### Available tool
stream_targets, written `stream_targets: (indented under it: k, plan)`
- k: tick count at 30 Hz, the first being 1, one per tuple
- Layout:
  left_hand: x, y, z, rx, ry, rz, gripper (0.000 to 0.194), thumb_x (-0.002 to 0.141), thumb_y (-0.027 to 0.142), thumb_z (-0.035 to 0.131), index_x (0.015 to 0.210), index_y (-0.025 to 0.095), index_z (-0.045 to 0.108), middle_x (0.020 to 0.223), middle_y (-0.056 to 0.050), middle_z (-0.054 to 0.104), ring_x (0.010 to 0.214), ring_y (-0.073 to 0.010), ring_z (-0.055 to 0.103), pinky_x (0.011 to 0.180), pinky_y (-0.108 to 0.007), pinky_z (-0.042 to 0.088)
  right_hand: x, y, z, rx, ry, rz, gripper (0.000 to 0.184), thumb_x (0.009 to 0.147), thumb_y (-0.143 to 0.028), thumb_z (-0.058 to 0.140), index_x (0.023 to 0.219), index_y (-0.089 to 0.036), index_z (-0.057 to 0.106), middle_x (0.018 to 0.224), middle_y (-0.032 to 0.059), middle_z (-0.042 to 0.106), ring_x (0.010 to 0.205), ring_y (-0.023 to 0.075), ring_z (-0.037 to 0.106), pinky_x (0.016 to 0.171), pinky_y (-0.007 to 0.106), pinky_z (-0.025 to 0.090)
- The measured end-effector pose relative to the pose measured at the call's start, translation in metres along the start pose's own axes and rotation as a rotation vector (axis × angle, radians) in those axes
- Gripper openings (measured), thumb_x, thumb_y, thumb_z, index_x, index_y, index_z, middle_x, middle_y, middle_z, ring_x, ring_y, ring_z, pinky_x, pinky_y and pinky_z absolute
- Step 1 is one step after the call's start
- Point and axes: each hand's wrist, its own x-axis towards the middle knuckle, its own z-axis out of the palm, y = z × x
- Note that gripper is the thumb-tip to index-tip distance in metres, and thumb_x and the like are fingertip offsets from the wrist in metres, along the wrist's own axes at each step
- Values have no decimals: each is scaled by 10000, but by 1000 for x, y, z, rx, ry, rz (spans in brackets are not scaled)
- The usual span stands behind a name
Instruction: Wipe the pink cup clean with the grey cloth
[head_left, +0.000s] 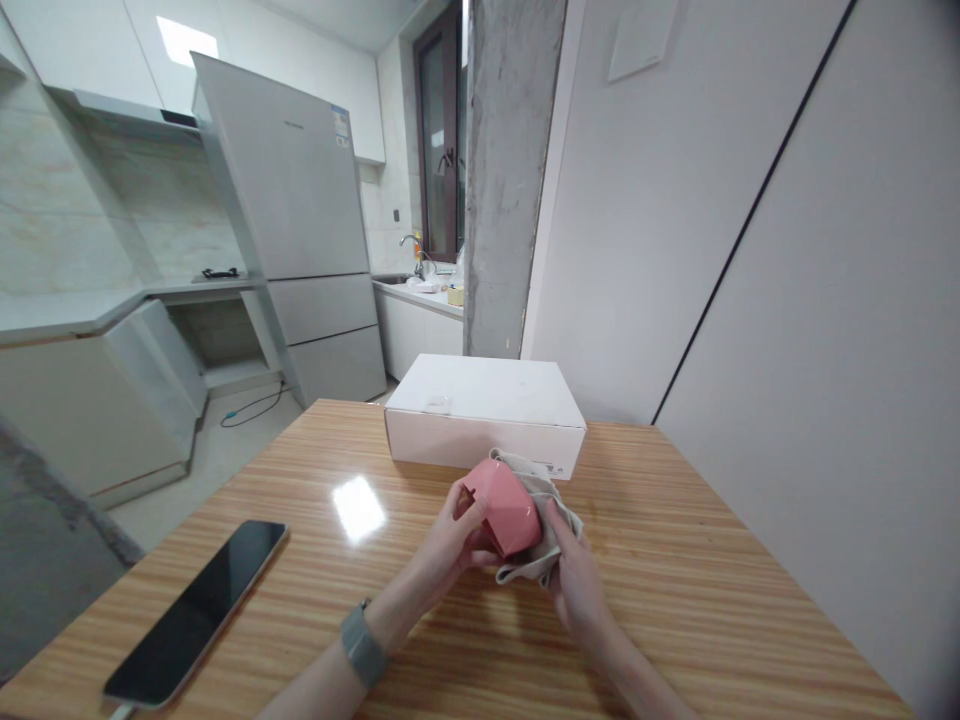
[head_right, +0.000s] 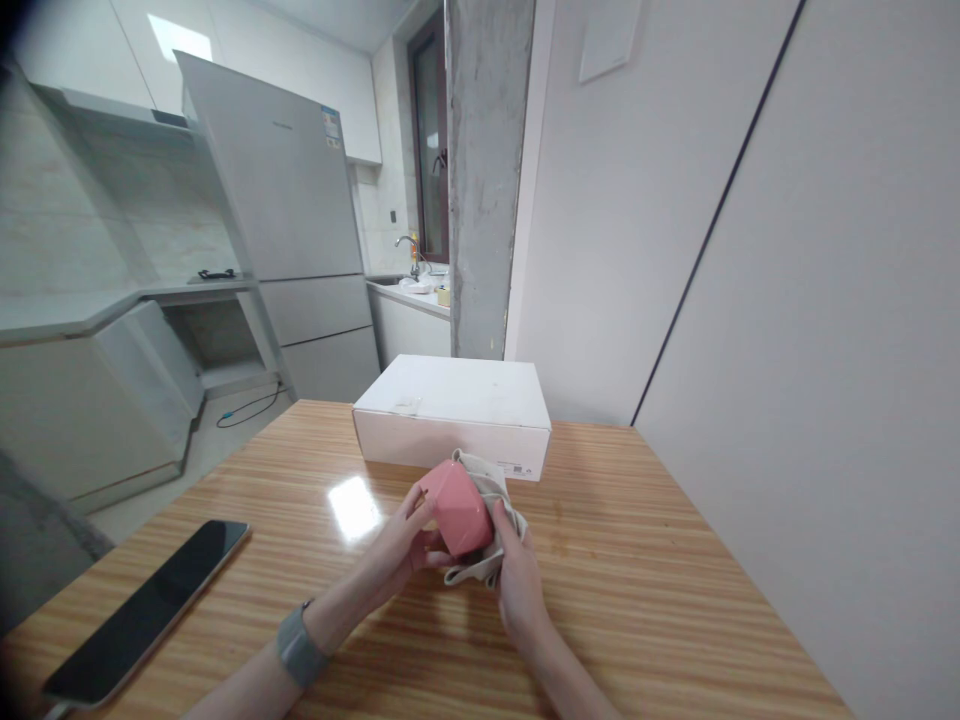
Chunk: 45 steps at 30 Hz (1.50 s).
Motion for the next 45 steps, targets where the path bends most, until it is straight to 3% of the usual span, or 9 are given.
stream_targets:
  k: [4,9,15,19,25,29,36,42,45]
  plan:
    - [-2,0,1,134,73,174,725,618,327,814,1238,266,443,1250,-112,533,952,-236,620,730,-329,544,5,2,-4,0,30,-38,409,637,-486,790,899,-176,739,886,52,760,800,220,709,719,303,586]
    - [-2,-4,1,123,-2,222,1014,488,205,880,1342,302,341,1245,-104,554,1029,-255,603,838,-335,509,7,2,-7,-37,59,-59,429,632,-497,788,913,-177,737,898,56,755,867,237,701,771,318,571]
    - [6,-7,-1,-94,65,53,711,730,494,705,1338,283,402,1230,-96,586,941,-196,640,828,-317,500,6,0,-8,-37,20,-35,437,633,-519,780,907,-180,745,899,61,760,979,266,674,872,361,538]
    - [4,-5,-1,-105,52,18,618,716,479,731,1216,180,525,1112,-132,636,940,-222,647,813,-316,517,8,1,-12,-39,14,-68,423,643,-522,776,903,-190,745,896,55,762,968,261,674,869,365,537]
    - [-4,0,-2,30,-13,19,642,726,449,722,1279,240,474,1155,-126,604,832,-236,662,577,-313,553,7,1,-11,-55,38,-54,437,614,-541,785,863,-186,738,829,46,759,787,230,694,700,321,567]
    - [-4,4,0,99,23,113,709,648,365,792,1275,277,473,1322,-125,502,905,-255,647,626,-328,564,6,1,-11,-69,47,-71,453,598,-552,788,849,-180,735,825,39,754,773,225,685,693,319,563]
    - [-9,0,0,287,-16,235,976,504,155,873,1337,321,393,1297,-117,540,1052,-286,609,850,-373,526,9,2,-14,-73,110,-71,424,585,-513,813,847,-187,745,824,37,762,780,215,699,684,278,560]
    - [-2,-4,-2,122,-5,254,762,715,349,754,1387,283,400,1351,-109,525,1127,-261,578,943,-351,469,7,1,-10,-35,78,-62,444,580,-513,816,873,-187,747,893,47,764,867,229,698,781,296,555]
    - [4,-9,-4,71,62,193,776,704,359,766,1382,241,407,1241,-127,610,1094,-256,599,935,-357,470,6,1,-11,-39,95,-62,430,588,-504,815,876,-193,742,884,46,764,873,229,697,775,298,555]
